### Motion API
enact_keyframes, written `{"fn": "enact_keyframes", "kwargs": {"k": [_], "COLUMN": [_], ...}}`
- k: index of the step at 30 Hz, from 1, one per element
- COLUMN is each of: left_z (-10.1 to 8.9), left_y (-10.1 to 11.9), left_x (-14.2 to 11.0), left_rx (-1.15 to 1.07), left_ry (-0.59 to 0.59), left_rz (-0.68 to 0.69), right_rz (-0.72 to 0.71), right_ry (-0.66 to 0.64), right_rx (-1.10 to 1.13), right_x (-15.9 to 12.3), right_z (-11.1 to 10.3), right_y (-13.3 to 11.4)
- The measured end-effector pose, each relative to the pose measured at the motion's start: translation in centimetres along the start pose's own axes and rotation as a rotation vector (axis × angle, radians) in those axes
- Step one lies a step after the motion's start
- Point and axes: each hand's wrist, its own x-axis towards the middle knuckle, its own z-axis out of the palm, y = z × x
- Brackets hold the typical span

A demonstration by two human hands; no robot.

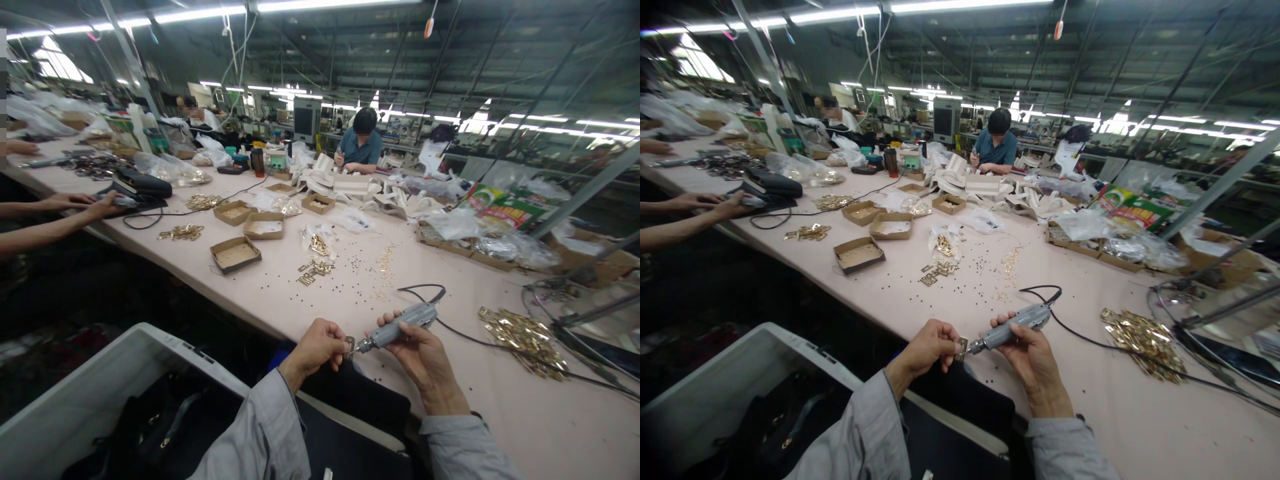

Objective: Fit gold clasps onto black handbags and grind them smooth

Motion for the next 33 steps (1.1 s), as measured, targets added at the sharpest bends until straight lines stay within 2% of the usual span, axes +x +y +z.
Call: {"fn": "enact_keyframes", "kwargs": {"k": [9,19,33], "left_z": [0.0,0.1,0.1], "left_y": [0.2,0.0,0.1], "left_x": [-0.2,-0.1,-0.2], "left_rx": [0.006,0.03,0.069], "left_ry": [-0.004,0.001,0.014], "left_rz": [0.001,0.004,0.0], "right_rz": [-0.037,-0.141,-0.181], "right_ry": [-0.002,-0.003,-0.047], "right_rx": [-0.055,-0.164,-0.249], "right_x": [-0.2,-1.2,-1.6], "right_z": [0.6,2.6,3.2], "right_y": [0.0,-0.2,-0.3]}}
